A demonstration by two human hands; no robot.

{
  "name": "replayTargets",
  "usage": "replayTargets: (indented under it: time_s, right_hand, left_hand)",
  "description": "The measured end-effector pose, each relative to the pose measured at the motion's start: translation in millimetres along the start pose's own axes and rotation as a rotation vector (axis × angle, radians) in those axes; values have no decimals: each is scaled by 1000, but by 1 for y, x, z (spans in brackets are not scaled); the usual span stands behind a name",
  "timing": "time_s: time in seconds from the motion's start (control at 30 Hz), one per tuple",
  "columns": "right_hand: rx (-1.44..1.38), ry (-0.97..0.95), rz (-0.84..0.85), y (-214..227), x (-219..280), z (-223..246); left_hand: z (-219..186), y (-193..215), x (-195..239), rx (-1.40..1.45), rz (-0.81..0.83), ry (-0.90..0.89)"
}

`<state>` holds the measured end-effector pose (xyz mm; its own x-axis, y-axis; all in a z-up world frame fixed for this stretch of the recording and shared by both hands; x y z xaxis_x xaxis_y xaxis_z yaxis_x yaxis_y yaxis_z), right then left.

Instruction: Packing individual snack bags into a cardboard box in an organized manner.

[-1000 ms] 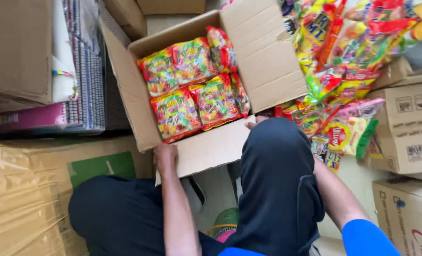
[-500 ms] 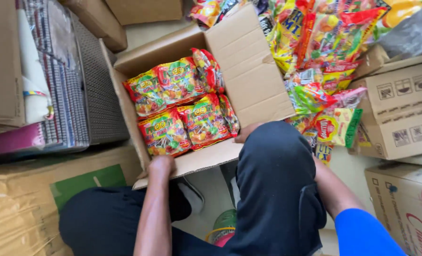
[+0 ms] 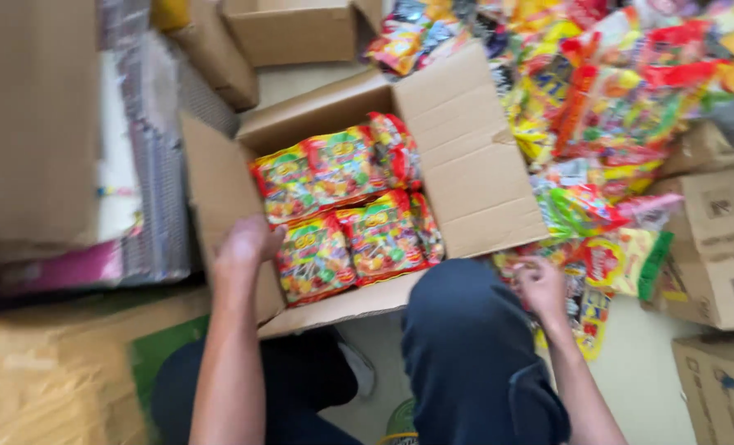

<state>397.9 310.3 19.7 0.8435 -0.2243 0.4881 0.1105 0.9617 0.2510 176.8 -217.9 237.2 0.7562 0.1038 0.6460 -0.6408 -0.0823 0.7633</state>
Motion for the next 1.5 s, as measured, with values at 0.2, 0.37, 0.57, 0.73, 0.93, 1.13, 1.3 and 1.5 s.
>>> replayTargets:
  time_s: [0.2, 0.37, 0.57, 0.73, 0.93, 1.13, 1.3, 1.5]
  right_hand:
    - [102, 392, -835, 89, 48, 71]
    - [-231, 284, -632, 80, 6, 118]
    - [-303, 172, -722, 65, 0, 110]
    - [33, 216, -955, 36, 70, 153]
    - [599, 592, -610, -26, 118, 238]
    - [-241, 361, -440, -17, 106, 189]
    - [-430, 189, -11, -22, 49, 226]
    - [-198, 239, 238, -59, 14, 310]
  left_hand:
    - [-74, -46, -38, 50, -156, -612]
    - [-227, -30, 21, 308, 60, -896]
    - [-357, -84, 34, 635, 356, -1165]
    - [-380, -90, 49, 1021, 667, -934]
    - [-357, -96, 31, 939, 419, -891]
    - [-308, -91, 31, 1373, 486, -748]
    - [-294, -92, 24, 1450, 658, -879]
    - [-256, -18, 2, 1450, 213, -946]
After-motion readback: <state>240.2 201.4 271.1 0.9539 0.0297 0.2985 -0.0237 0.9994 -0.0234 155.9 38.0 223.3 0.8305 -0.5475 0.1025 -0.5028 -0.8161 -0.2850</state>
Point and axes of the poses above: each hand's wrist, its own x-axis away from the middle knuckle, its own y-axis out of the back of the hand, z = x × y, the point moved 5 cm from there along -x, towards the middle knuckle, and after that the axes turned 7 degrees about -y, right-handed, at the moved point
